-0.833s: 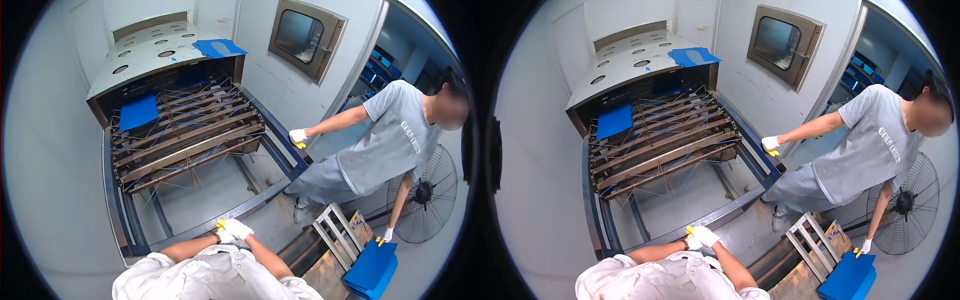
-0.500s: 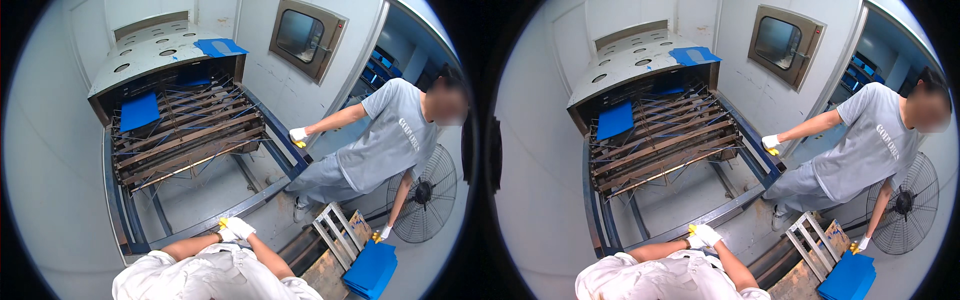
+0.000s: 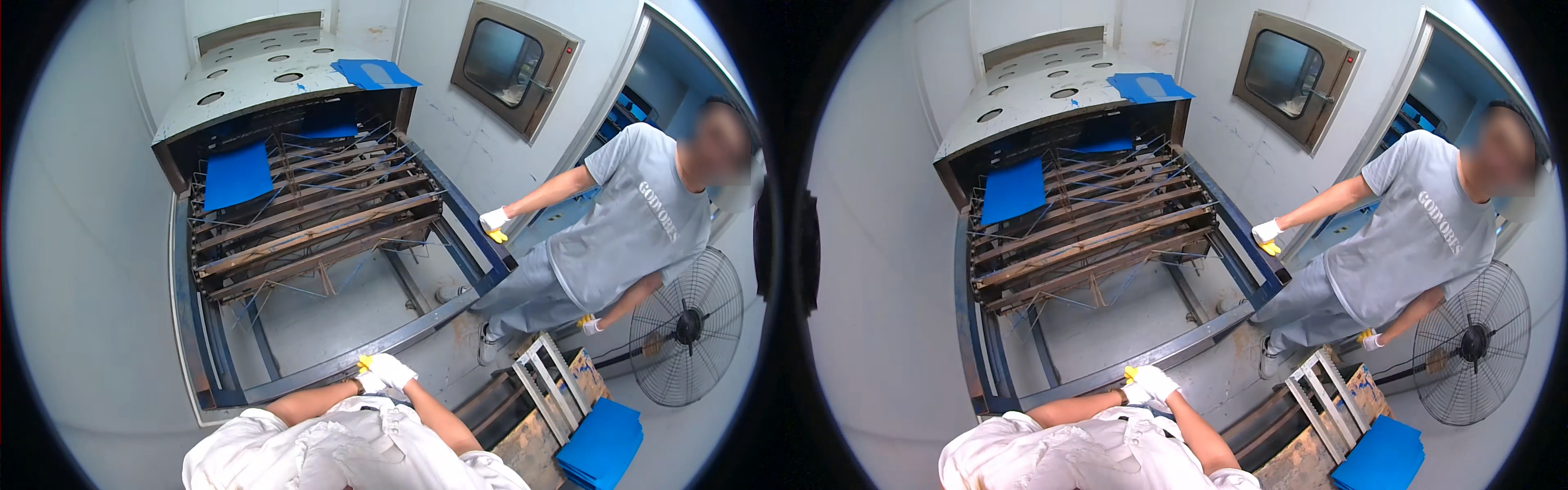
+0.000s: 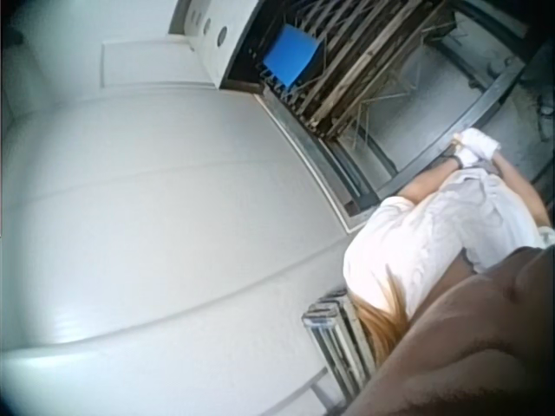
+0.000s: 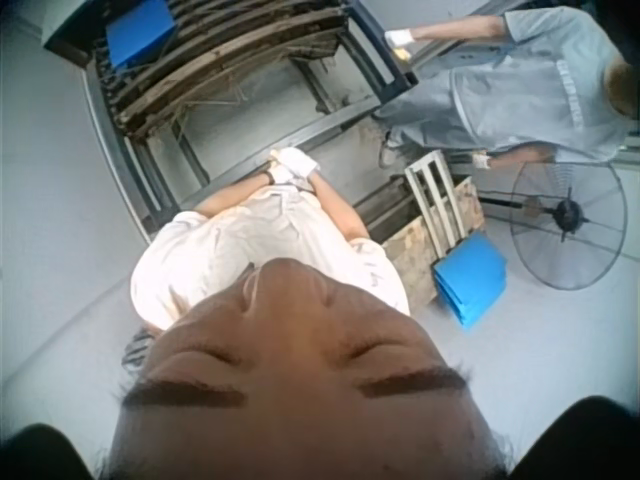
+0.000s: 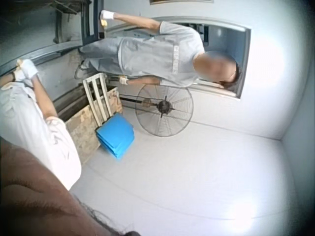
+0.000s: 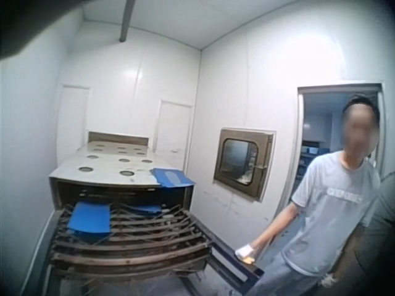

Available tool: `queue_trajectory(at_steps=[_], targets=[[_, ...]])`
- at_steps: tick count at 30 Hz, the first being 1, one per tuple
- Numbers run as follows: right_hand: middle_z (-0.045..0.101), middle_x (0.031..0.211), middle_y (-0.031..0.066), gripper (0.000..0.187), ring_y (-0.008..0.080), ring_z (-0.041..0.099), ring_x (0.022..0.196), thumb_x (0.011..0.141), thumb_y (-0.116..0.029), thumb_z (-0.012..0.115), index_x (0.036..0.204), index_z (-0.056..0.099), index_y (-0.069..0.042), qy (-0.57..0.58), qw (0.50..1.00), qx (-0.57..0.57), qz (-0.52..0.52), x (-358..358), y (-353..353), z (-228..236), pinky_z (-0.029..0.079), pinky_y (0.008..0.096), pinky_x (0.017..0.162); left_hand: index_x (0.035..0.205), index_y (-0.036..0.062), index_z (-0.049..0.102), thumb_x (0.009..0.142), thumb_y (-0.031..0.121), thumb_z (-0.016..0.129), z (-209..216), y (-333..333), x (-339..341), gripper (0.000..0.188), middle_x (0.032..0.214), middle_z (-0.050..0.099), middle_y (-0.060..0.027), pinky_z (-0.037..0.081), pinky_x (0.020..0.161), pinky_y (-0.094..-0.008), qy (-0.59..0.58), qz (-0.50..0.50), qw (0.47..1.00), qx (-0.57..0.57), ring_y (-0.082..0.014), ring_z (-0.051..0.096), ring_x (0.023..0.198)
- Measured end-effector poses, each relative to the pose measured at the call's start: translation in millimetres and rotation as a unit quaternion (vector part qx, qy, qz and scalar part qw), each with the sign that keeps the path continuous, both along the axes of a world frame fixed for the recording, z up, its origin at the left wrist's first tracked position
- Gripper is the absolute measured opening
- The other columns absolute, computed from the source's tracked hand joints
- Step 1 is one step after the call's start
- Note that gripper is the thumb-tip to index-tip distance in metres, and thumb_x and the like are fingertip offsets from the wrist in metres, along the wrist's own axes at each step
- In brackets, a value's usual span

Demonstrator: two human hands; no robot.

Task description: The person repeatedly picks up blue plastic sheets from a stack on a wooden pallet and places them onto a metal rack. A coworker assists by also handling the sheets. The task continues in a repetitive loop throughout the clip.

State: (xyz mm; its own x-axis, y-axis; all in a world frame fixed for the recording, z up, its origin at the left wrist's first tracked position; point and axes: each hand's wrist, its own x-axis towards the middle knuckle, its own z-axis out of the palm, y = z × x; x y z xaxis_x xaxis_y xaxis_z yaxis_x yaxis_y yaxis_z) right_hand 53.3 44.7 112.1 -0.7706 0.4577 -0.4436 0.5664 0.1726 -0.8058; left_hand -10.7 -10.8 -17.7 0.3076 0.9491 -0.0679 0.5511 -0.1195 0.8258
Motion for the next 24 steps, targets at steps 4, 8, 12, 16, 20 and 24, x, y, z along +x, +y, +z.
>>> queue_trajectory(at_steps=[4,8,12,16,20,24], targets=[[0.059,0.071,0.0127,0.043,0.0220,0.054,0.065,0.082,-0.041,0.041,0.078,0.060,-0.002,0.017,1.000,-0.020,-0.016,-5,-3,-7,0.041,0.0323,0.062,0.070,0.0125,0.051,0.066,0.027,0.055,12,9,3,0.015,0.074,0.050,-0.0082,0.037,0.063,-0.0303,0.021,-0.002,0.999,0.048,-0.0199,0.047,0.071],[0.059,0.072,0.0144,0.045,0.0249,0.054,0.067,0.083,-0.042,0.040,0.078,0.060,-0.002,0.003,1.000,-0.006,0.000,-8,-6,-14,0.041,0.0335,0.062,0.059,0.0136,0.048,0.064,0.029,0.056,37,18,-2,0.018,0.062,0.048,-0.0085,0.037,0.056,-0.0306,0.028,-0.025,0.995,0.095,-0.0210,0.045,0.062],[0.060,0.081,0.0146,0.043,0.0267,0.055,0.074,0.084,-0.040,0.037,0.086,0.060,-0.004,-0.030,0.999,0.011,0.028,-13,-6,-2,0.040,0.0331,0.067,0.054,0.0136,0.047,0.064,0.027,0.054,110,5,-11,0.018,0.056,0.048,-0.0091,0.036,0.050,-0.0321,-0.004,-0.007,0.994,0.111,-0.0232,0.046,0.055],[0.060,0.086,0.0144,0.042,0.0279,0.055,0.078,0.084,-0.039,0.036,0.090,0.059,-0.004,-0.041,0.997,0.024,0.058,-18,-6,-8,0.040,0.0327,0.071,0.054,0.0139,0.048,0.065,0.027,0.054,129,6,-20,0.018,0.057,0.051,-0.0101,0.037,0.048,-0.0329,0.002,-0.044,0.993,0.109,-0.0244,0.047,0.054],[0.059,0.074,0.0158,0.046,0.0289,0.055,0.068,0.083,-0.043,0.036,0.077,0.059,-0.004,-0.003,0.998,0.049,0.040,-18,-8,-17,0.040,0.0364,0.061,0.054,0.0143,0.048,0.065,0.028,0.054,145,2,-22,0.019,0.057,0.051,-0.0099,0.038,0.049,-0.0329,-0.011,-0.044,0.990,0.132,-0.0242,0.047,0.055],[0.059,0.075,0.0154,0.044,0.0283,0.055,0.069,0.083,-0.042,0.036,0.081,0.060,-0.004,-0.025,0.999,0.032,0.031,-20,-9,-13,0.040,0.0361,0.062,0.055,0.0152,0.048,0.065,0.029,0.054,149,4,-25,0.018,0.058,0.052,-0.0096,0.039,0.053,-0.0336,-0.044,-0.044,0.992,0.107,-0.0241,0.049,0.057]])
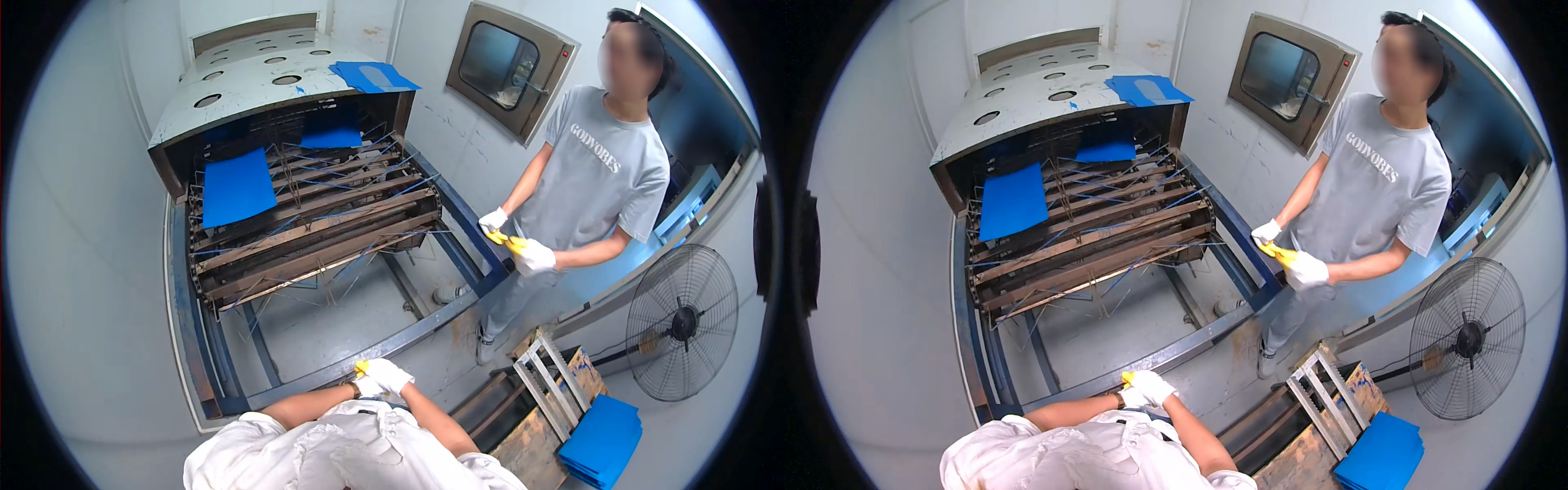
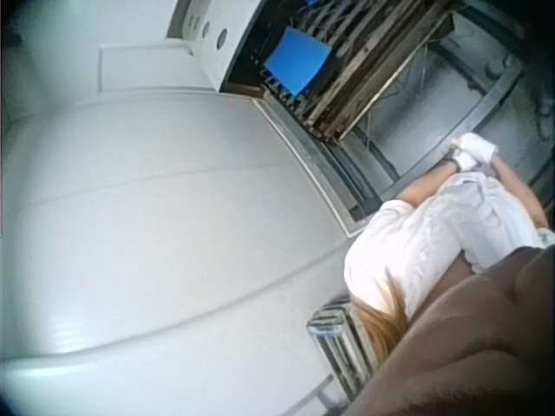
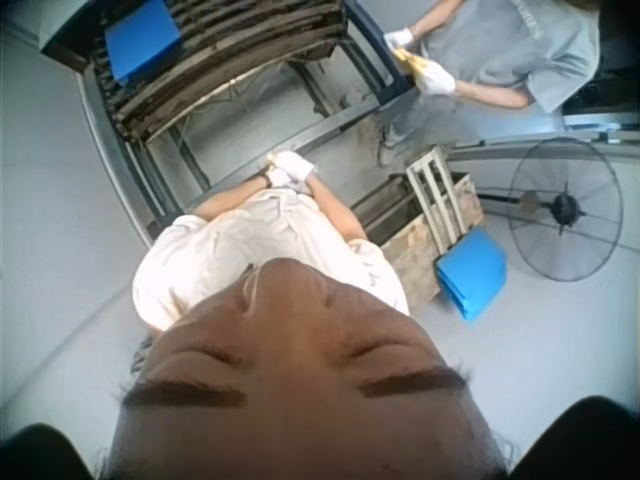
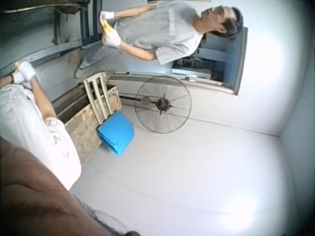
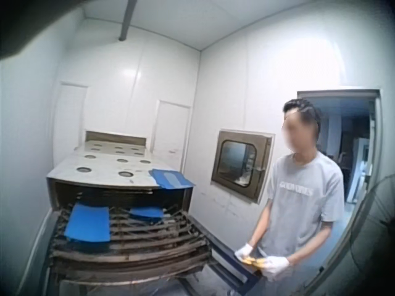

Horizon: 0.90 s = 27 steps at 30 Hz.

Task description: The person repeatedly picks up blue plastic sheets from a stack on a wooden pallet and places them onto a metal rack. A coworker assists by also handling the sheets. The task continues in a repetitive loop throughout the clip.

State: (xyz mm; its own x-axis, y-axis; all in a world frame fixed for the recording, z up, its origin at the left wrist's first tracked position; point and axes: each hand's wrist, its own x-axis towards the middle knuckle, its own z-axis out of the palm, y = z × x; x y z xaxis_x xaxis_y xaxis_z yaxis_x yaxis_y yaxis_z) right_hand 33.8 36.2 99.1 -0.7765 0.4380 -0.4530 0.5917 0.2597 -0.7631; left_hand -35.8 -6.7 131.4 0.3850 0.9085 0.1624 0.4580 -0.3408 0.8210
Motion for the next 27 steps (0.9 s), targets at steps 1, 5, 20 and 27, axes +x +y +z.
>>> queue_trajectory(at_steps=[1,5,20,27], targets=[[0.059,0.076,0.0153,0.044,0.0283,0.055,0.070,0.083,-0.042,0.036,0.083,0.060,-0.005,-0.010,1.000,-0.014,-0.012,-1,-1,6,0.041,0.0360,0.062,0.056,0.0156,0.048,0.065,0.029,0.054,-1,0,-1,0.018,0.059,0.052,-0.0095,0.039,0.054,-0.0340,-0.012,-0.005,1.000,-0.020,-0.0241,0.049,0.058],[0.058,0.091,0.0145,0.042,0.0284,0.055,0.083,0.083,-0.041,0.037,0.094,0.058,-0.006,-0.039,0.999,-0.010,-0.013,-11,-2,17,0.041,0.0340,0.072,0.083,0.0103,0.054,0.070,0.023,0.057,-60,-18,-14,0.018,0.082,0.057,-0.0069,0.042,0.067,-0.0324,0.049,0.029,0.995,-0.085,-0.0213,0.053,0.073],[0.054,0.104,0.0175,0.047,0.0297,0.048,0.100,0.078,-0.037,0.048,0.109,0.049,-0.001,-0.109,0.988,0.103,-0.026,-58,34,-49,0.039,0.0331,0.084,0.070,0.0032,0.057,0.082,0.027,0.048,-44,-93,-200,0.028,0.059,0.056,-0.0066,0.038,0.043,-0.0236,-0.256,0.334,0.817,-0.394,-0.0108,0.047,0.045],[0.058,0.089,0.0193,0.043,0.0335,0.054,0.085,0.074,-0.044,0.050,0.088,0.059,-0.004,-0.235,0.935,0.223,0.147,-96,-1,-77,0.041,0.0380,0.079,0.100,0.0029,0.052,0.085,0.025,0.042,-22,-107,-251,0.029,0.081,0.061,-0.0084,0.043,0.055,-0.0245,-0.340,0.353,0.796,-0.355,-0.0135,0.057,0.062]])
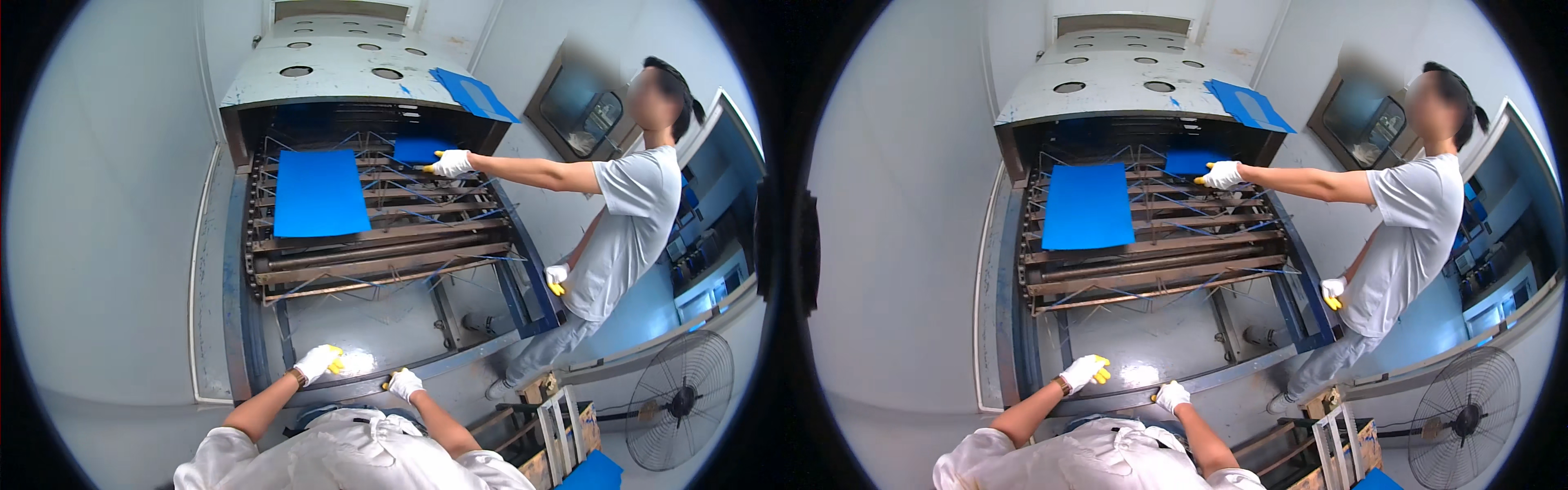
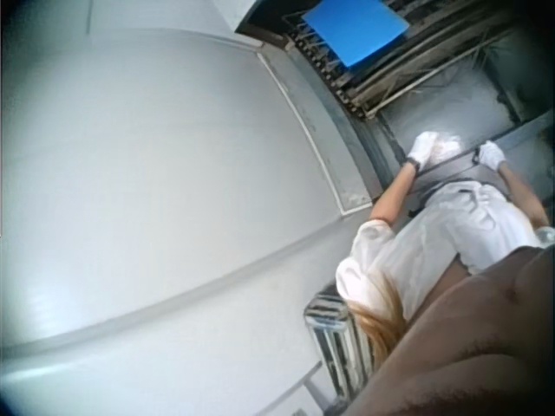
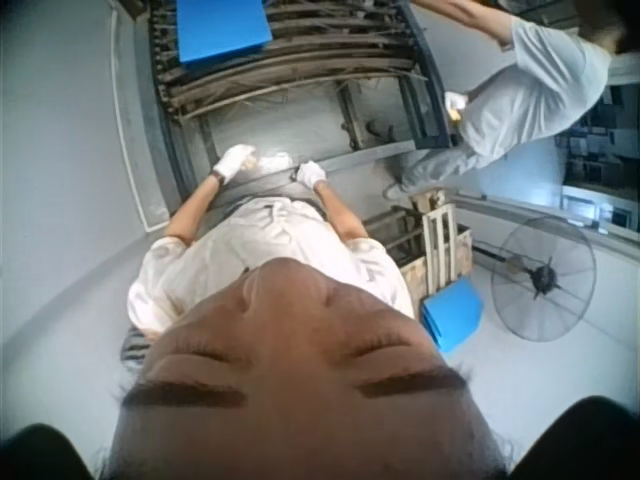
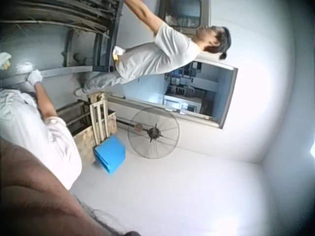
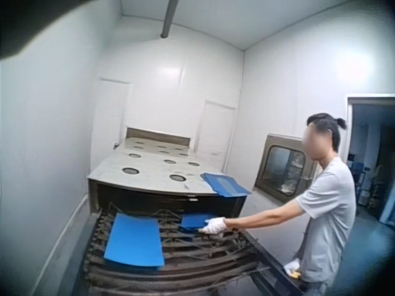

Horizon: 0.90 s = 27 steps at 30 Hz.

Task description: The person repeatedly picks up blue plastic sheets from a stack on a wooden pallet and places them onto a metal rack. A coworker assists by also handling the sheets. The task continues in a repetitive loop throughout the clip.

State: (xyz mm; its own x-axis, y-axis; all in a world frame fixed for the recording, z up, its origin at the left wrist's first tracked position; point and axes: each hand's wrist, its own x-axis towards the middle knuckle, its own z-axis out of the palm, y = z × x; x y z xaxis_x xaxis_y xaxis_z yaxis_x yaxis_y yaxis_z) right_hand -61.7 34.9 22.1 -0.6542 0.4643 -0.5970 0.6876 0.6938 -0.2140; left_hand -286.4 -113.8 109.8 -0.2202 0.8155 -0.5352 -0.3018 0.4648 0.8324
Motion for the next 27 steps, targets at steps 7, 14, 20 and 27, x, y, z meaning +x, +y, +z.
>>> queue_trajectory(at_steps=[7,14,20,27], targets=[[0.057,0.092,0.0198,0.050,0.0286,0.053,0.093,0.076,-0.046,0.047,0.097,0.056,-0.001,-0.043,0.992,-0.117,0.013,-28,16,-5,0.038,0.0345,0.084,0.100,-0.0016,0.052,0.083,0.014,0.047,-19,-5,-25,0.024,0.086,0.060,-0.0116,0.047,0.069,-0.0283,-0.095,-0.007,0.995,0.021,-0.0175,0.058,0.075],[0.052,0.107,0.0069,0.044,0.0156,0.051,0.095,0.083,-0.034,0.047,0.116,0.044,-0.005,0.303,0.770,-0.540,-0.154,-167,25,92,0.041,0.0276,0.080,0.098,0.0023,0.052,0.085,0.019,0.044,-10,10,-20,0.023,0.082,0.060,-0.0091,0.046,0.058,-0.0230,-0.131,-0.033,0.991,0.025,-0.0134,0.058,0.067],[0.047,0.112,0.0121,0.040,0.0247,0.047,0.102,0.084,-0.034,0.045,0.109,0.042,-0.003,0.401,0.408,-0.747,-0.338,-286,20,154,0.039,0.0392,0.086,0.101,-0.0019,0.049,0.086,0.017,0.039,-12,15,-29,0.026,0.084,0.060,-0.0118,0.047,0.059,-0.0242,-0.120,0.024,0.992,0.036,-0.0158,0.059,0.068],[0.056,0.071,0.0157,0.026,0.0293,0.055,0.064,0.074,-0.019,0.060,0.085,0.051,0.002,0.577,0.813,-0.055,-0.050,-288,50,223,0.043,0.0313,0.058,0.104,0.0010,0.048,0.084,0.013,0.041,-24,13,-35,0.024,0.088,0.059,-0.0120,0.046,0.065,-0.0282,-0.126,0.050,0.991,0.018,-0.0189,0.059,0.074]])
